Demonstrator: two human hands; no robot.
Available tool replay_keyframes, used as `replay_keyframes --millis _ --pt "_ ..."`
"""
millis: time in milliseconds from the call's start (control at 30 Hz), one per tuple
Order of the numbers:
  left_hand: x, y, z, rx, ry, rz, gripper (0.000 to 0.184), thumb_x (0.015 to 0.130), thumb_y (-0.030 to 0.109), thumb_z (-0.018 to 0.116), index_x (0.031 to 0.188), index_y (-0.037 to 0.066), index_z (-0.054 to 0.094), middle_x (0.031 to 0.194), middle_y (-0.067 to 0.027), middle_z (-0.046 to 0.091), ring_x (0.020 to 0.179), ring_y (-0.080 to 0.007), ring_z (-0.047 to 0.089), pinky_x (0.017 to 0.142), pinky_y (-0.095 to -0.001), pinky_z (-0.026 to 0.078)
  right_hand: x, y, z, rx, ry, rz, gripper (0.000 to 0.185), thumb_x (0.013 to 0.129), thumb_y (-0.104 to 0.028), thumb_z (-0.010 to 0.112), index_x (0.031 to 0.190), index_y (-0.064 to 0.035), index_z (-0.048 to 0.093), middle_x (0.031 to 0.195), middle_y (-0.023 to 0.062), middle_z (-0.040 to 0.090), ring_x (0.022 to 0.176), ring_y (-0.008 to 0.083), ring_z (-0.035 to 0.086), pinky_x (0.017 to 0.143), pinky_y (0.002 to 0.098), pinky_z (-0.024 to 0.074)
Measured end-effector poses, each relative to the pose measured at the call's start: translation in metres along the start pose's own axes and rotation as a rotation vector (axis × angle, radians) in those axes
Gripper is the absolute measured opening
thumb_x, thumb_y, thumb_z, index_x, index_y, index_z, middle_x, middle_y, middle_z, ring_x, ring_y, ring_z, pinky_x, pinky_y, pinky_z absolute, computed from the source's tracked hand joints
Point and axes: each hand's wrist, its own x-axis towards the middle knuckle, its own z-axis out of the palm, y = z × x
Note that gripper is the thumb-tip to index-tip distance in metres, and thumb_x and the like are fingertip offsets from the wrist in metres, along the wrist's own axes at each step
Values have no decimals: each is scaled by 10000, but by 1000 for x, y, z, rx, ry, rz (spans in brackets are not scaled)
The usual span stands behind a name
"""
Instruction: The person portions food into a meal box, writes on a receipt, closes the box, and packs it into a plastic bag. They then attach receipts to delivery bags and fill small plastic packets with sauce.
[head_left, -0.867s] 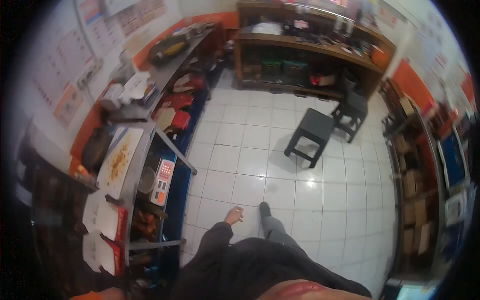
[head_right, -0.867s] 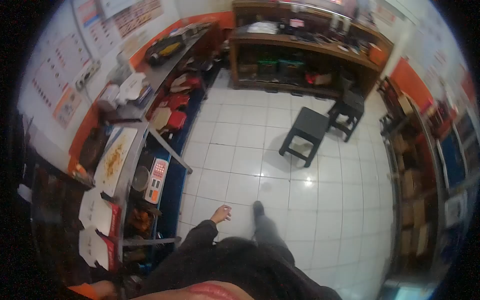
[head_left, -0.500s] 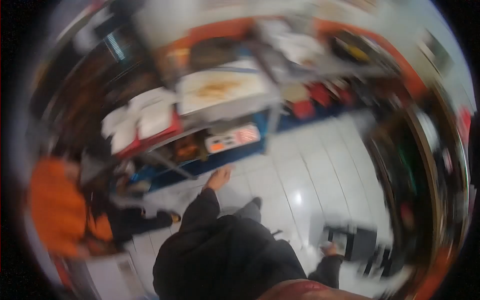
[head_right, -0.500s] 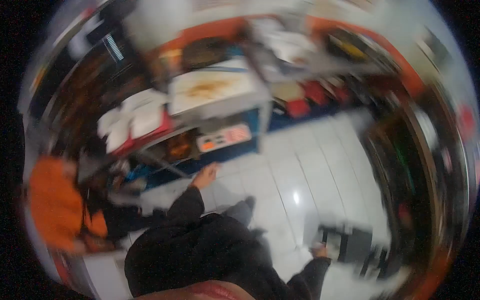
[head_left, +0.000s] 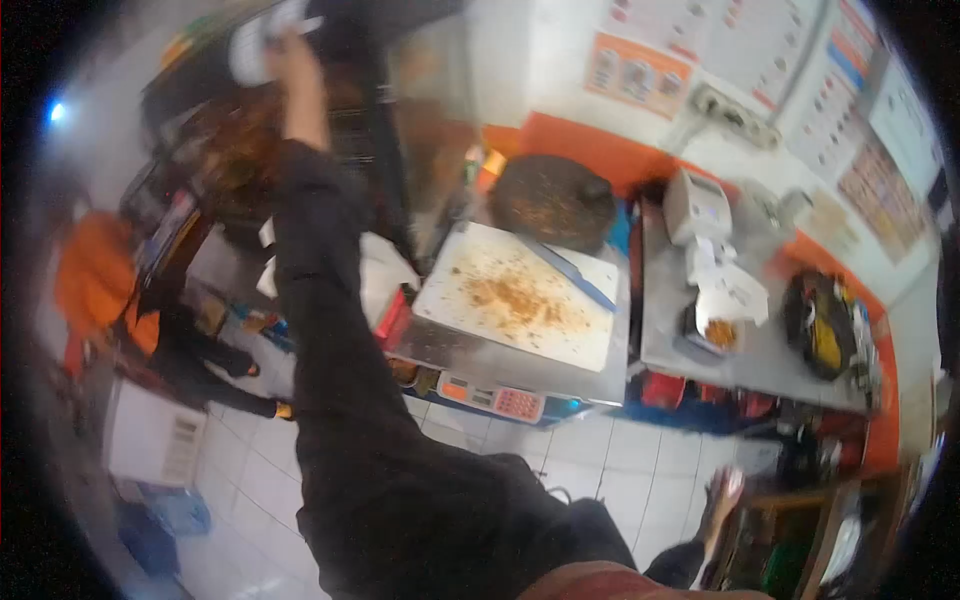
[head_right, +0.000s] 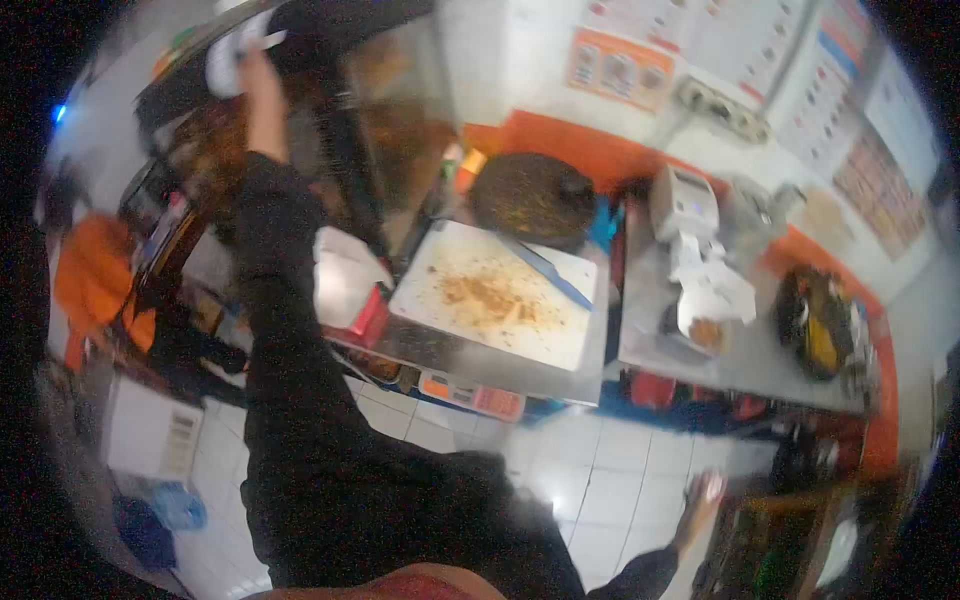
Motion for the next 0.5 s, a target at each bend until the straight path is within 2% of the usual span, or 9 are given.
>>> replay_keyframes --millis 33,100,167,233,300,333,367,400,500 --pt "3 0 10 8 8 -60 443 940 318 458 1209 -33 443 1169 -194 500 1073 -276 479 928 -380 372 8 -26 13 -23 -110 128 734 840 -438 604 1402 -114 261 1397 84 341 1228 289 399 990 457 337" --pt "-4 -1 17 65 70 -87 417 912 325 506 1108 -43 487 1089 -187 534 977 -256 511 837 -357 409 58 6 6 224 -84 129 724 882 -444 542 1429 -111 204 1450 128 270 1253 313 385 1007 487 330" --pt "-19 11 14 185 215 -73 404 884 332 553 1006 -53 532 1010 -180 569 880 -236 543 745 -334 447 100 10 11 381 -123 191 648 887 -496 473 1381 -109 310 1307 104 456 1148 245 486 977 408 364" --pt "-48 23 17 243 262 -7 405 855 338 601 904 -63 576 930 -173 604 783 -215 574 654 -311 484 139 -22 38 614 -210 282 406 883 -323 471 1229 -111 460 1096 54 532 948 189 539 853 356 426" --pt "-102 9 29 31 -4 166 419 811 321 656 990 -45 560 1011 -177 578 803 -265 573 662 -365 505 197 -26 71 348 -320 97 428 867 -195 529 1264 -73 426 1125 60 530 1012 176 539 838 317 468" --pt "-152 16 47 193 -71 187 405 827 295 642 1006 -58 557 985 -176 581 825 -264 574 705 -377 497 191 -77 110 121 -279 65 479 838 -103 570 1280 -39 397 1159 96 517 1052 176 535 840 307 485" --pt "-207 22 60 363 -129 212 392 843 270 628 1023 -70 555 960 -174 584 848 -263 575 747 -388 489 217 -74 121 -66 -441 -65 498 840 -136 569 1296 -53 386 1175 91 520 1048 159 528 856 327 468" --pt "-257 14 67 398 -239 201 389 839 234 633 1066 -66 534 1007 -161 563 900 -251 553 773 -371 478 232 -87 143 -293 -417 -371 535 795 -130 637 1265 -23 405 1148 129 532 1040 214 552 858 326 477" --pt "-413 -26 89 195 -731 -119 444 828 125 648 1194 -52 472 1149 -123 502 1056 -216 488 848 -317 446 327 -47 192 -620 -622 -635 607 742 -223 679 1259 -40 419 1131 174 532 1026 295 530 874 385 434"
